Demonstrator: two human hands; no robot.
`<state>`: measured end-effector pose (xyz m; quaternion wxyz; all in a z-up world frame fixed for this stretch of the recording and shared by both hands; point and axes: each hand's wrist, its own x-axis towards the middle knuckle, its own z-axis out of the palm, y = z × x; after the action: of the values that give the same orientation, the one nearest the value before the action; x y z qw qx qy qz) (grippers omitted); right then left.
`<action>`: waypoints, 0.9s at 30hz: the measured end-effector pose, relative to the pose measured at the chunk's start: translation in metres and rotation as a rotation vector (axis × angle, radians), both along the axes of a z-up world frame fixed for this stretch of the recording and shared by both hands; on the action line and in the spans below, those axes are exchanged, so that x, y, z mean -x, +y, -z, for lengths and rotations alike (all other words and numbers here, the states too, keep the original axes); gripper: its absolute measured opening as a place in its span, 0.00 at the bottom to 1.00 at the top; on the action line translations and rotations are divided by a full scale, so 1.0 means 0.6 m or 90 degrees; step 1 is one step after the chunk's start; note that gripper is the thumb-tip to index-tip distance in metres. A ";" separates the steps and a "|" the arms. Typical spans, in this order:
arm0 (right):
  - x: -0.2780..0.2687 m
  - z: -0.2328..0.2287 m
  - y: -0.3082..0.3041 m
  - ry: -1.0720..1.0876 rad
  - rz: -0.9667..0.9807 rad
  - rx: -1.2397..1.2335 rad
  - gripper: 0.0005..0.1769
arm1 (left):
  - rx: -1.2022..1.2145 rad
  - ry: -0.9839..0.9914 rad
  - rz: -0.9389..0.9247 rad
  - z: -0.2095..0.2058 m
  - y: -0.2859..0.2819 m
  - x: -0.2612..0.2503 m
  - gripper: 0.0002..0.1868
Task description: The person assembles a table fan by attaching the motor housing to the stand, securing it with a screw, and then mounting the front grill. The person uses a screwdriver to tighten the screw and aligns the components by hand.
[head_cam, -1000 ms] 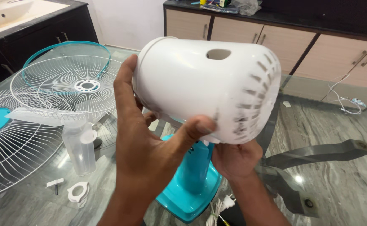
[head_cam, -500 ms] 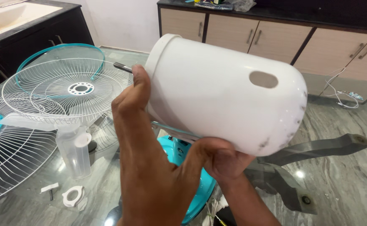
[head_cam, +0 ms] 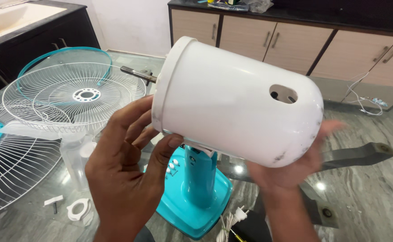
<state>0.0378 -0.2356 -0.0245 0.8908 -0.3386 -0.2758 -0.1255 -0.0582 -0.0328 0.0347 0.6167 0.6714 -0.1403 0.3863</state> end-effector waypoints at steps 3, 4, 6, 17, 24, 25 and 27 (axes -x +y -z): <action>0.038 -0.054 -0.029 -0.167 0.036 0.197 0.60 | -0.024 -0.017 0.013 0.004 0.002 -0.001 0.25; 0.048 -0.067 -0.031 -0.220 0.035 0.256 0.63 | -0.030 -0.031 0.024 0.004 0.003 -0.002 0.24; 0.079 -0.082 -0.027 -0.181 0.208 0.346 0.66 | -0.056 -0.052 0.045 0.006 0.008 -0.002 0.24; 0.152 0.005 -0.058 -0.014 0.359 0.403 0.65 | 0.032 -0.017 0.334 0.074 0.044 -0.083 0.33; 0.136 0.066 -0.077 -0.044 0.384 0.352 0.66 | 0.063 0.190 0.452 0.182 0.038 -0.119 0.31; 0.136 0.068 -0.079 -0.049 0.387 0.343 0.66 | 0.062 0.168 0.469 0.188 0.037 -0.120 0.30; 0.135 0.075 -0.081 -0.051 0.402 0.336 0.66 | 0.081 0.180 0.508 0.194 0.034 -0.120 0.31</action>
<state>-0.0435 -0.2844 -0.0692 0.6797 -0.6184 -0.2155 -0.3303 0.0140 -0.0122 -0.0816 0.7713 0.5716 -0.2785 0.0295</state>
